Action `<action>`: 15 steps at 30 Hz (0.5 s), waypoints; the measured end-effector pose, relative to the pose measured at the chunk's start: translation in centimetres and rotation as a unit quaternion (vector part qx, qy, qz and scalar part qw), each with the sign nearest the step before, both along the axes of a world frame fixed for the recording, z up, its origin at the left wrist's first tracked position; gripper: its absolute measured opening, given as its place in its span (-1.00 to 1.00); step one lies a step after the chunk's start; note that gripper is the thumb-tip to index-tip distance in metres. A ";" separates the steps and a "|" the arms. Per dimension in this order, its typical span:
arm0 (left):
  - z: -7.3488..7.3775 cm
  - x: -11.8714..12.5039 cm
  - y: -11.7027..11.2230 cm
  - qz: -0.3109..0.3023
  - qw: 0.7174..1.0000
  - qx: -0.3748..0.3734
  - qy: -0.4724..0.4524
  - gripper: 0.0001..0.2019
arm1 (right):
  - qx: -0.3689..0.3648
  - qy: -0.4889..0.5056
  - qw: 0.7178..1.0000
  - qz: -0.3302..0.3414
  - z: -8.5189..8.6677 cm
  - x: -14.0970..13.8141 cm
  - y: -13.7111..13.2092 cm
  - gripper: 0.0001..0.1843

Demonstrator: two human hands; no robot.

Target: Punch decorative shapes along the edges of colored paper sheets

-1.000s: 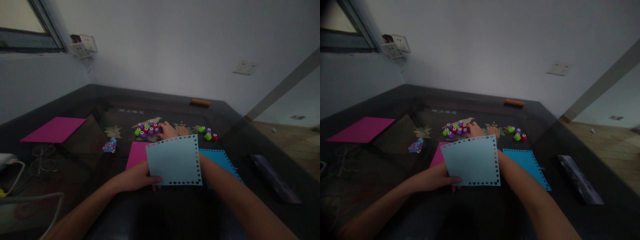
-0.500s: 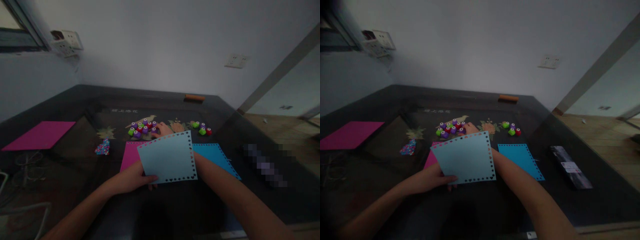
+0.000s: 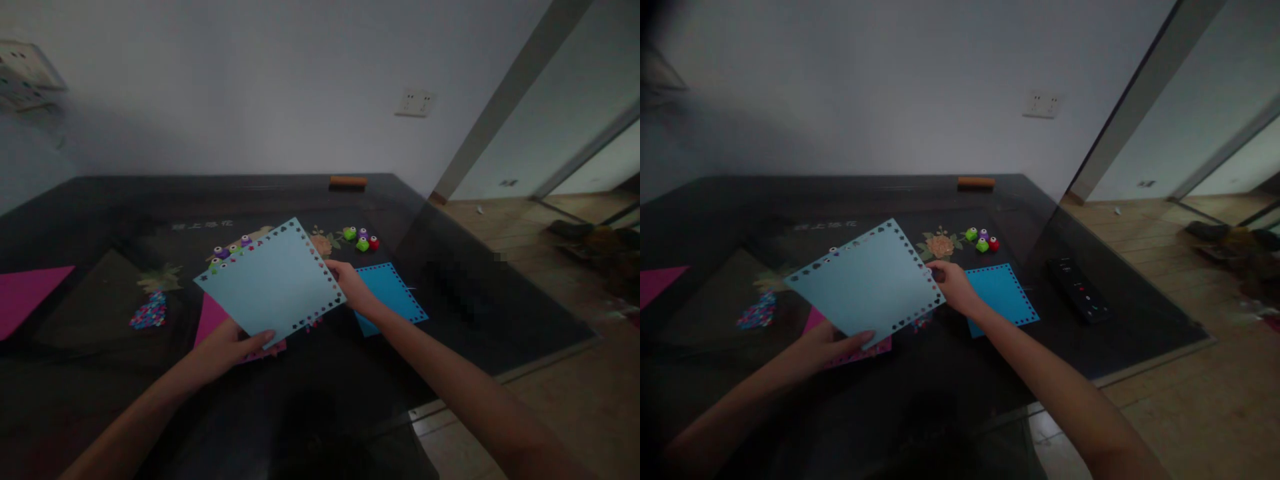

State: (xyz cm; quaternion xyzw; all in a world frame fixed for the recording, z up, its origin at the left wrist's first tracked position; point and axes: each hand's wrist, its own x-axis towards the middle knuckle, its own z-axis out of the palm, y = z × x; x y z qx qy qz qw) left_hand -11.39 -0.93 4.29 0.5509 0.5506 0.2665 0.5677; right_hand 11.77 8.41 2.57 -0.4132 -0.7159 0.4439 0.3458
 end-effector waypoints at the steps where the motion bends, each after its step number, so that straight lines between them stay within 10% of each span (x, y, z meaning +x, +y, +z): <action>1: 0.0 0.2 0.1 0.016 1.000 0.005 0.002 -0.67 | -0.007 0.010 1.000 -0.003 -0.1 0.2 -0.4 -0.81; 15: -1.4 4.2 1.0 0.162 0.984 0.071 0.035 -0.60 | -0.198 0.125 0.972 0.009 -0.6 0.0 -3.6 -0.62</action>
